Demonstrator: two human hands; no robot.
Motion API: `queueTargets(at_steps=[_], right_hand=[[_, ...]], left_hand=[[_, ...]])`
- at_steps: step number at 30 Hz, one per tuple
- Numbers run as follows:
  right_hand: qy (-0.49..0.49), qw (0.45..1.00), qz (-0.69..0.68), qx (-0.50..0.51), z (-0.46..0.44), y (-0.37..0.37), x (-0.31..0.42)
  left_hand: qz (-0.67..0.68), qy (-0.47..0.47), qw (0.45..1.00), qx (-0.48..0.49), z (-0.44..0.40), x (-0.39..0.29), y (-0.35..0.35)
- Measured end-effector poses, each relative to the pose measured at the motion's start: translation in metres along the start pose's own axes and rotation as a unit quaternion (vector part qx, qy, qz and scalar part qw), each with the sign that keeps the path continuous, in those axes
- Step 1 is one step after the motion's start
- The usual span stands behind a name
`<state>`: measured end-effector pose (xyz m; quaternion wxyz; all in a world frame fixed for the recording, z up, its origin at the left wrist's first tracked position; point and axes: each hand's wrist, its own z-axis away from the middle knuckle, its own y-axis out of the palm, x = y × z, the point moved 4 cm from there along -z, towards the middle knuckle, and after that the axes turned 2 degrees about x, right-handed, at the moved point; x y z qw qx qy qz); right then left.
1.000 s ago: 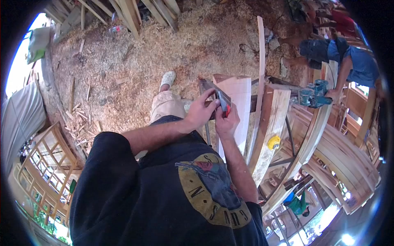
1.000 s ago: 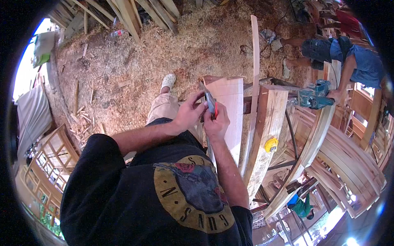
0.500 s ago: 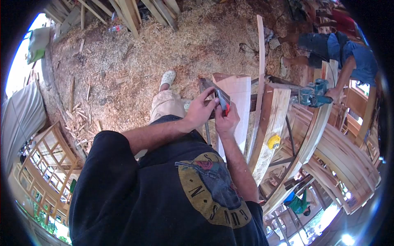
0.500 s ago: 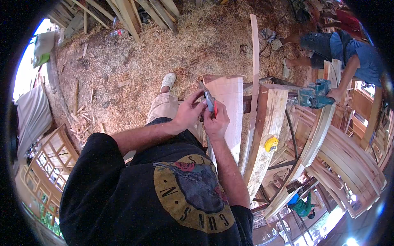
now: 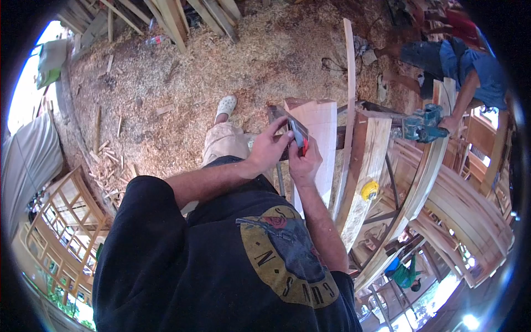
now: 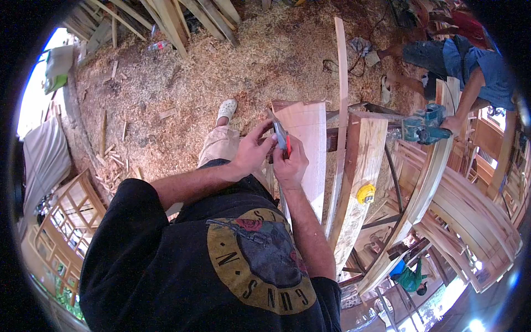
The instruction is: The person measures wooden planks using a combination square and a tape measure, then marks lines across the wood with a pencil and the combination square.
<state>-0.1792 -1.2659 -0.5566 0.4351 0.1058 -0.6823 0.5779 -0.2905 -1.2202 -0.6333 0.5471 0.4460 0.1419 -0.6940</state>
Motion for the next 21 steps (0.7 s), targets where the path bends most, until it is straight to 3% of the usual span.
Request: queueTargets(at_steps=[12, 21], right_hand=[[0.026, 1.000, -0.009, 0.000, -0.0016, 0.0000, 0.0008], [0.004, 1.000, 0.004, -0.002, -0.0030, -0.0006, 0.0023]], left_hand=[[0.038, 0.006, 0.999, 0.008, 0.0013, -0.0084, 0.0011], [-0.012, 0.003, 1.000, 0.010, -0.0026, -0.0009, -0.0027]])
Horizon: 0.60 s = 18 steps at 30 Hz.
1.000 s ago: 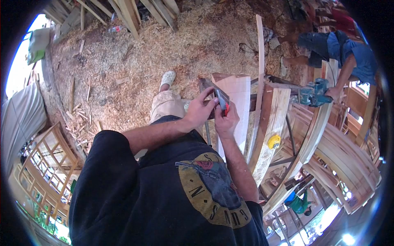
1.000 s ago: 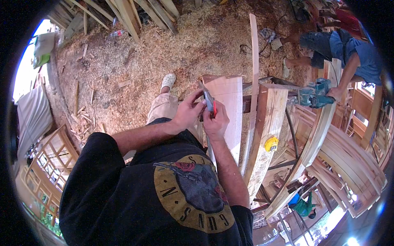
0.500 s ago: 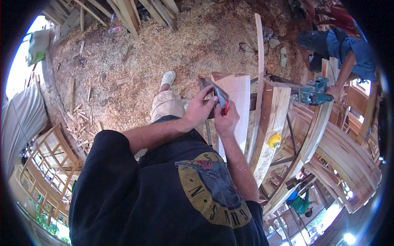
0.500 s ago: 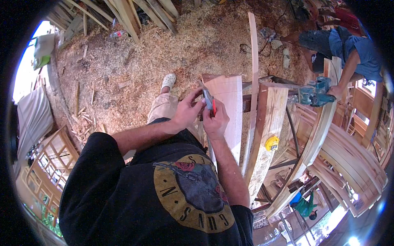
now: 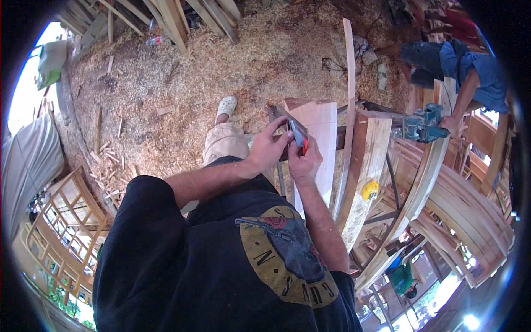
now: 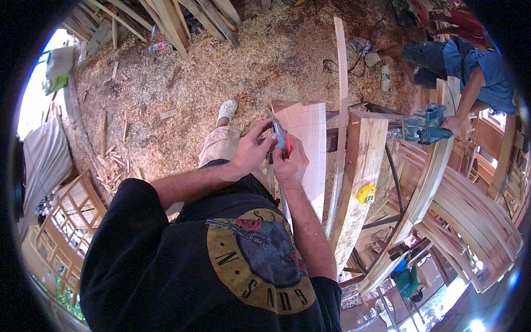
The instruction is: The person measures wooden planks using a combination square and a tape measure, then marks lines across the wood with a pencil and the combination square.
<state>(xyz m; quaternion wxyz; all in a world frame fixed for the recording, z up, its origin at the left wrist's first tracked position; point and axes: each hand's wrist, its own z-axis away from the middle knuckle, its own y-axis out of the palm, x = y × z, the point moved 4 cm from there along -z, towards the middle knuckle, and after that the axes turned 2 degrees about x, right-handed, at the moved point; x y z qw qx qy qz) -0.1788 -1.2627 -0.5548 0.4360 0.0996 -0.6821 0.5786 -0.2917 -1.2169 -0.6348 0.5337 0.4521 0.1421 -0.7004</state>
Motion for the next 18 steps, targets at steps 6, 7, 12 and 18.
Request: queueTargets(at_steps=[6, 7, 12, 18], right_hand=[[0.004, 1.000, -0.009, 0.000, 0.0003, 0.0005, -0.0011], [0.007, 1.000, -0.012, -0.001, 0.0011, 0.0015, -0.0033], [-0.010, 1.000, -0.013, -0.006, 0.0004, 0.0015, -0.0034], [-0.019, 1.000, -0.009, -0.011, 0.0001, 0.0010, -0.0018]], left_hand=[[0.026, 0.004, 1.000, -0.003, 0.0013, -0.0041, 0.0023], [0.030, 0.004, 1.000, -0.001, 0.0014, -0.0052, 0.0025], [0.027, 0.003, 1.000, 0.002, 0.0019, -0.0078, 0.0022], [0.015, 0.007, 1.000, -0.003, 0.0017, -0.0054, 0.0020]])
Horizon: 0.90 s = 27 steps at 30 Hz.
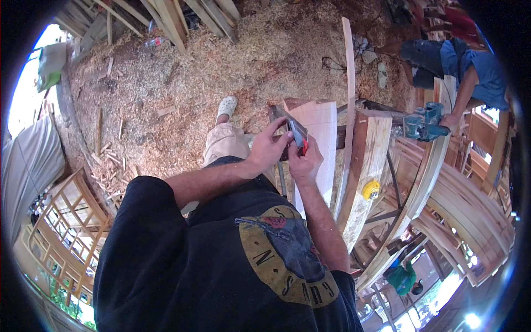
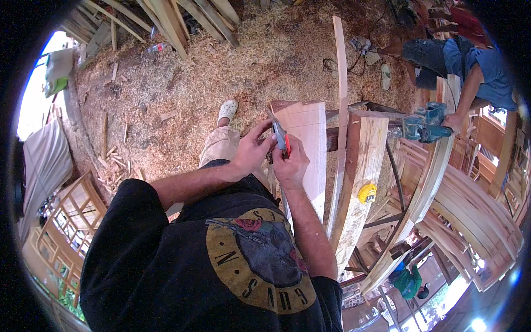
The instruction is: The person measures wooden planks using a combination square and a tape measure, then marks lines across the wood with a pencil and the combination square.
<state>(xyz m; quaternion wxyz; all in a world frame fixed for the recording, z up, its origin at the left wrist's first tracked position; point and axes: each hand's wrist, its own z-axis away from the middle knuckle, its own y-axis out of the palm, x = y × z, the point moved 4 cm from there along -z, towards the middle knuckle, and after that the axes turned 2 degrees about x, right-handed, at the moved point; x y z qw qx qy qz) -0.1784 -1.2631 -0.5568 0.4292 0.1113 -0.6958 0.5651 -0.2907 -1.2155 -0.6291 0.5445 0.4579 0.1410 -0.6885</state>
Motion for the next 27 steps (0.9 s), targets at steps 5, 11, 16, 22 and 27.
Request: queueTargets(at_steps=[5, 11, 16, 22, 27], right_hand=[[0.012, 1.000, -0.008, 0.008, -0.0007, -0.0014, 0.0018], [0.002, 1.000, -0.017, 0.006, -0.0012, -0.0015, 0.0010], [0.008, 1.000, -0.019, 0.009, -0.0010, -0.0009, -0.0016], [0.000, 1.000, -0.030, 0.005, -0.0023, -0.0016, 0.0001], [0.005, 1.000, -0.022, 0.015, -0.0036, -0.0034, 0.0031]], left_hand=[[-0.007, -0.003, 1.000, -0.001, -0.0004, 0.0029, 0.0001], [-0.017, -0.016, 1.000, 0.002, 0.0001, 0.0019, -0.0004], [-0.017, -0.017, 1.000, -0.002, 0.0012, -0.0005, 0.0004], [-0.022, -0.029, 0.999, 0.002, 0.0015, -0.0015, -0.0004], [-0.002, -0.020, 1.000, 0.010, 0.0016, -0.0034, 0.0000]])
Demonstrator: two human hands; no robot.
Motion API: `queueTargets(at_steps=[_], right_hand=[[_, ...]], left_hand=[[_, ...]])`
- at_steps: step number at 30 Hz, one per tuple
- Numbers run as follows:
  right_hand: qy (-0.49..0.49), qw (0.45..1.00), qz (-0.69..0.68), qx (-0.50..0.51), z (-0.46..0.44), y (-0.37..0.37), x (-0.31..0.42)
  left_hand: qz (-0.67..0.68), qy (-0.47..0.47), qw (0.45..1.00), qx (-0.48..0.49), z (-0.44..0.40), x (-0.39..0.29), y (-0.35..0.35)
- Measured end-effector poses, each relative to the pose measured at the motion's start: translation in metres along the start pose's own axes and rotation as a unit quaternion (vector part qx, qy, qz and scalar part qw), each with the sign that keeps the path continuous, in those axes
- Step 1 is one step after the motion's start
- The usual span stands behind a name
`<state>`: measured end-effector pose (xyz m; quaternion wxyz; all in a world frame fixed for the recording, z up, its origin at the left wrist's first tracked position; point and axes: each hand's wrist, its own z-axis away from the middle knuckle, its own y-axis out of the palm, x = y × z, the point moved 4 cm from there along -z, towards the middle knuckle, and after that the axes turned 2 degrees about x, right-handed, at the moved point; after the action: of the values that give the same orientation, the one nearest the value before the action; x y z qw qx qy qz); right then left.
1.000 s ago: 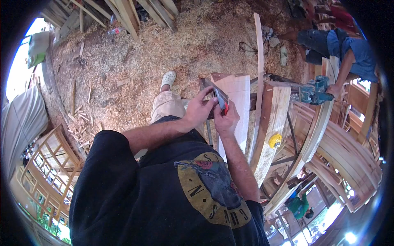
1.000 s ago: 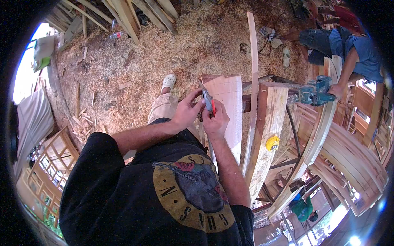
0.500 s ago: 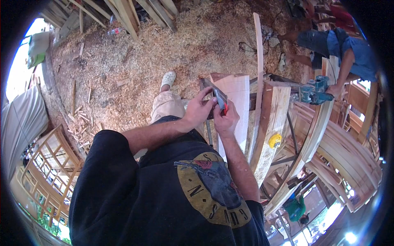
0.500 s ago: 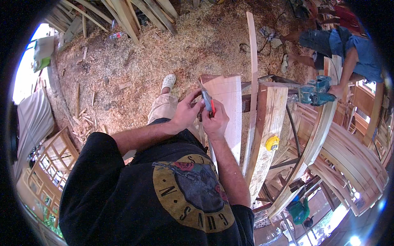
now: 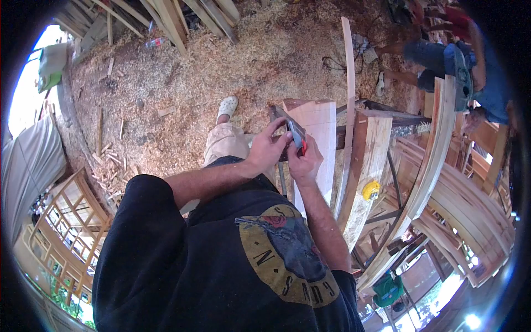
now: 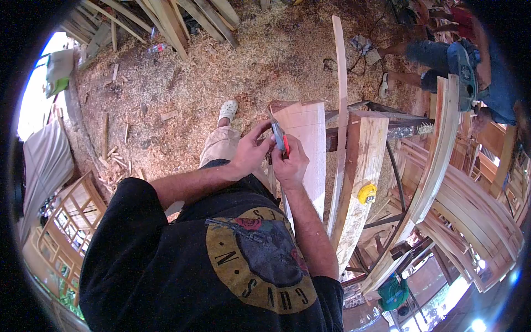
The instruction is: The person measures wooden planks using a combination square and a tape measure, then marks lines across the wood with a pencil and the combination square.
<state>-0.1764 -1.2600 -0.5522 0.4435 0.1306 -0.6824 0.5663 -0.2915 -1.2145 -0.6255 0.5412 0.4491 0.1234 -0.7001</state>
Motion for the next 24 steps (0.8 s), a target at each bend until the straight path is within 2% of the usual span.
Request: queueTargets(at_steps=[5, 11, 12, 14, 16, 19, 20, 22, 24], right_hand=[[-0.009, 1.000, 0.003, -0.006, -0.001, 0.000, 0.001], [0.102, 0.990, -0.038, 0.094, -0.002, -0.033, -0.020], [0.169, 0.975, -0.125, 0.073, -0.004, -0.044, -0.028], [0.180, 0.960, -0.209, 0.038, -0.022, -0.065, -0.032], [0.069, 0.975, -0.209, 0.011, -0.059, -0.079, -0.017], [0.084, 0.979, -0.161, 0.095, -0.104, -0.077, 0.014], [0.104, 0.976, -0.071, 0.177, -0.119, -0.075, 0.021], [0.020, 0.971, 0.025, 0.239, -0.140, -0.054, 0.052], [-0.054, 0.937, 0.130, 0.320, -0.154, -0.025, 0.065]], left_hand=[[-0.009, 0.005, 1.000, -0.007, 0.000, -0.001, -0.001], [-0.008, 0.017, 1.000, -0.021, -0.004, 0.012, 0.001], [-0.009, 0.018, 1.000, -0.023, -0.005, 0.013, 0.001], [-0.033, 0.027, 0.999, -0.020, -0.001, -0.002, 0.000], [-0.028, 0.022, 0.999, -0.019, 0.000, -0.002, -0.002], [-0.005, 0.016, 1.000, -0.022, -0.005, 0.012, 0.002], [-0.021, 0.026, 0.999, -0.030, -0.005, 0.010, 0.002], [-0.031, 0.040, 0.998, -0.041, -0.004, 0.007, 0.002], [-0.019, 0.047, 0.998, -0.043, -0.003, 0.006, 0.003]])
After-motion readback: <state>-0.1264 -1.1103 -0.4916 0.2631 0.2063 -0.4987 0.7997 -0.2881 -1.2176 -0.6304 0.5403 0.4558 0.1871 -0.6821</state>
